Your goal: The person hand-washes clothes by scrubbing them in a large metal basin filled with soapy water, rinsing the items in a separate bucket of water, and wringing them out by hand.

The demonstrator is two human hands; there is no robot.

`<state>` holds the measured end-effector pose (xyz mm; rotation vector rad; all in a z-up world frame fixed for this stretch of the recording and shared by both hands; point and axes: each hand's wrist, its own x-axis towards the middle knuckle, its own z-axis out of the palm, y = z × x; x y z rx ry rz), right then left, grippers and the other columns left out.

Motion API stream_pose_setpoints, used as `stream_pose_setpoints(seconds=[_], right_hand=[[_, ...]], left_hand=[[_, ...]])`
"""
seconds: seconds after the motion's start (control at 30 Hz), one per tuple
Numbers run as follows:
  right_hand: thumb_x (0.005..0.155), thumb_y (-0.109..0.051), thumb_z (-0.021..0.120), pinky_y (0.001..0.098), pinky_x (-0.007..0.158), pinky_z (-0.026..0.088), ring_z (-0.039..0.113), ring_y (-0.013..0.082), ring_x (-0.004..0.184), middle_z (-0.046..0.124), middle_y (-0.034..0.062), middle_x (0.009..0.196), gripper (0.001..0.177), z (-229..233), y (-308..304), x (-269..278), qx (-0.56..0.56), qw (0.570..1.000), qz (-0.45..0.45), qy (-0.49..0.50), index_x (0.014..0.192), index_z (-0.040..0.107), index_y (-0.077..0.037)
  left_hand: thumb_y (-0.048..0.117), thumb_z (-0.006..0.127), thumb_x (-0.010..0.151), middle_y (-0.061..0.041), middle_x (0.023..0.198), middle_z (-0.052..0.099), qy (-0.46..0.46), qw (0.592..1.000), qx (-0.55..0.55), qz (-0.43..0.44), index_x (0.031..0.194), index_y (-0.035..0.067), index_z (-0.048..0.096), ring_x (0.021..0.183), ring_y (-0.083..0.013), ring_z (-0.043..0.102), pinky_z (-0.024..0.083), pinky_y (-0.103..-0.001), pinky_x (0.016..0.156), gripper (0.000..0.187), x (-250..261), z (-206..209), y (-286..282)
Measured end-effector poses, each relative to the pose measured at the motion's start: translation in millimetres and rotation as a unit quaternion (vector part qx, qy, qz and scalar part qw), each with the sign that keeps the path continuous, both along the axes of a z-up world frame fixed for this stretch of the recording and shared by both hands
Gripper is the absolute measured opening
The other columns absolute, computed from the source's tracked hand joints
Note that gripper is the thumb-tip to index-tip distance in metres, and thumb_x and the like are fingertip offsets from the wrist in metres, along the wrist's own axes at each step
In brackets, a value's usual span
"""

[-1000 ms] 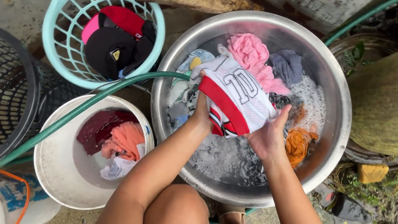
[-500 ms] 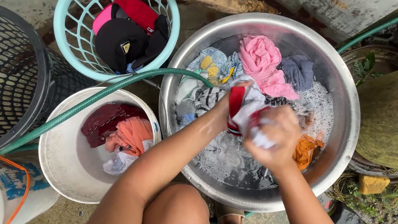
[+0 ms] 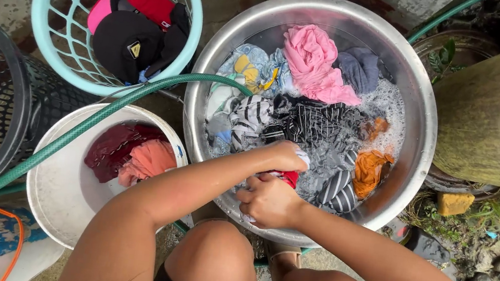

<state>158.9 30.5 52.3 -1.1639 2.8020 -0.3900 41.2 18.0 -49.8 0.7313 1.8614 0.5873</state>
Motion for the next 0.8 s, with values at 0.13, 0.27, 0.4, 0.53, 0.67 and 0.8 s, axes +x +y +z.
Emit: stream_pose_setpoints(seconds=[0.13,0.27,0.4,0.53,0.67,0.8], right_hand=[[0.064,-0.037,0.086,0.043,0.086,0.048,0.054,0.0254,0.099,0.062,-0.0007,0.11,0.032,2,46,-19,-0.181,0.974,-0.035,0.13,0.091,0.076,-0.023],[0.092,-0.02,0.079,0.0431,0.112,0.046,0.054,0.0239,0.128,0.051,0.0083,0.13,0.033,-27,92,-25,-0.483,0.811,-0.326,-0.046,0.12,0.062,-0.011],[0.09,-0.025,0.074,0.042,0.092,0.057,0.061,0.0246,0.113,0.06,0.0109,0.133,0.046,-107,160,-33,-0.373,0.747,-0.523,-0.172,0.131,0.056,-0.012],[0.066,-0.037,0.087,0.0587,0.092,0.046,0.057,0.0453,0.111,0.057,0.0279,0.126,0.074,-196,173,5,0.007,0.891,-0.453,-0.03,0.129,0.062,-0.007],[0.086,-0.038,0.073,0.0473,0.096,0.055,0.068,0.0391,0.107,0.069,0.0223,0.115,0.037,-215,141,20,0.048,0.897,-0.387,-0.21,0.109,0.075,-0.009],[0.08,-0.038,0.072,0.0459,0.088,0.056,0.073,0.037,0.093,0.075,0.0204,0.104,0.04,-205,133,8,-0.008,0.852,-0.331,-0.406,0.107,0.076,-0.008]], left_hand=[[0.035,0.075,0.071,-0.018,0.097,0.078,-0.014,0.955,0.177,0.238,0.103,0.0,0.071,0.091,-0.0287,0.076,0.059,-0.04,0.081,0.048,-50,22,-40],[0.014,0.067,0.08,-0.013,0.097,0.075,-0.21,0.782,0.335,0.482,0.105,-0.002,0.071,0.087,-0.0231,0.074,0.061,-0.035,0.077,0.03,-118,101,-125],[0.012,0.069,0.085,-0.011,0.1,0.073,-0.223,0.649,0.45,0.571,0.107,0.0,0.068,0.091,-0.0242,0.073,0.061,-0.038,0.083,0.025,-117,193,-231],[0.012,0.068,0.087,-0.012,0.105,0.073,-0.124,0.653,0.453,0.594,0.112,0.0,0.069,0.095,-0.0243,0.072,0.06,-0.038,0.088,0.028,-88,245,-338],[0.013,0.07,0.085,-0.007,0.105,0.074,-0.013,0.734,0.284,0.616,0.119,0.001,0.066,0.094,-0.0187,0.074,0.06,-0.035,0.086,0.037,-63,205,-382],[0.03,0.093,0.061,-0.027,0.134,0.053,0.184,0.927,-0.149,0.292,0.141,0.014,0.052,0.121,-0.0396,0.057,0.051,-0.047,0.102,0.091,-42,111,-393]])
